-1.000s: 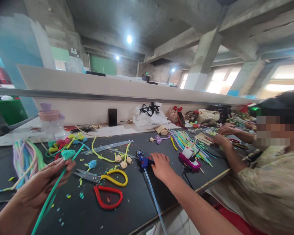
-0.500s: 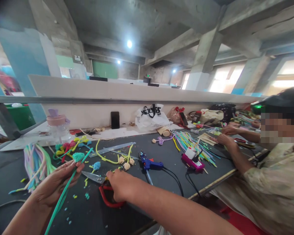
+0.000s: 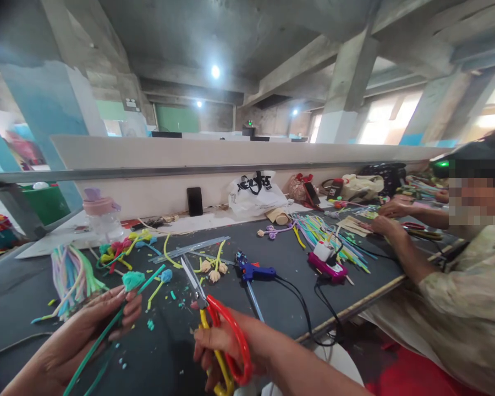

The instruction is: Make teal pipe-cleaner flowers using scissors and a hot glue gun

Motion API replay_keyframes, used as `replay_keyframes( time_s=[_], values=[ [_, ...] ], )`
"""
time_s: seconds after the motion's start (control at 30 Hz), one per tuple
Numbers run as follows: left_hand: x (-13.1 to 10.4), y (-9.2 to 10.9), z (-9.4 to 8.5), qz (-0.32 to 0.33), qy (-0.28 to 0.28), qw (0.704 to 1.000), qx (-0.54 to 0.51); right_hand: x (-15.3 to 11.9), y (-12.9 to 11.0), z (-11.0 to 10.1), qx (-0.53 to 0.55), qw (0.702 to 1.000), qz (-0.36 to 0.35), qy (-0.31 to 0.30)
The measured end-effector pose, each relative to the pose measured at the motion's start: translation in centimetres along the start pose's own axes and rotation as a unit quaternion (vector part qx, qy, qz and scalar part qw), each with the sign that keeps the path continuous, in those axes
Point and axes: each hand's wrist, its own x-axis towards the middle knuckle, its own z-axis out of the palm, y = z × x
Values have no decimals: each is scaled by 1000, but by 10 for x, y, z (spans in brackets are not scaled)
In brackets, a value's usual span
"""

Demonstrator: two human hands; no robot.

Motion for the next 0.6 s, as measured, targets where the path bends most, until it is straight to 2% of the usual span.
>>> replay_keyframes(
  time_s=[0.07,0.2,0.37,0.6],
  values=[
    [-8,-12,0,-31,6,999,15,-11,11,10,57,998,-14,14],
    [-12,-28,-3,-70,20,996,53,-19,23,22,56,998,-2,22],
    [-10,-26,2,-105,5,990,89,-13,25,24,5,999,29,25],
    [-9,-24,1,-124,16,987,97,-5,22,26,-46,999,10,-4]
  ],
)
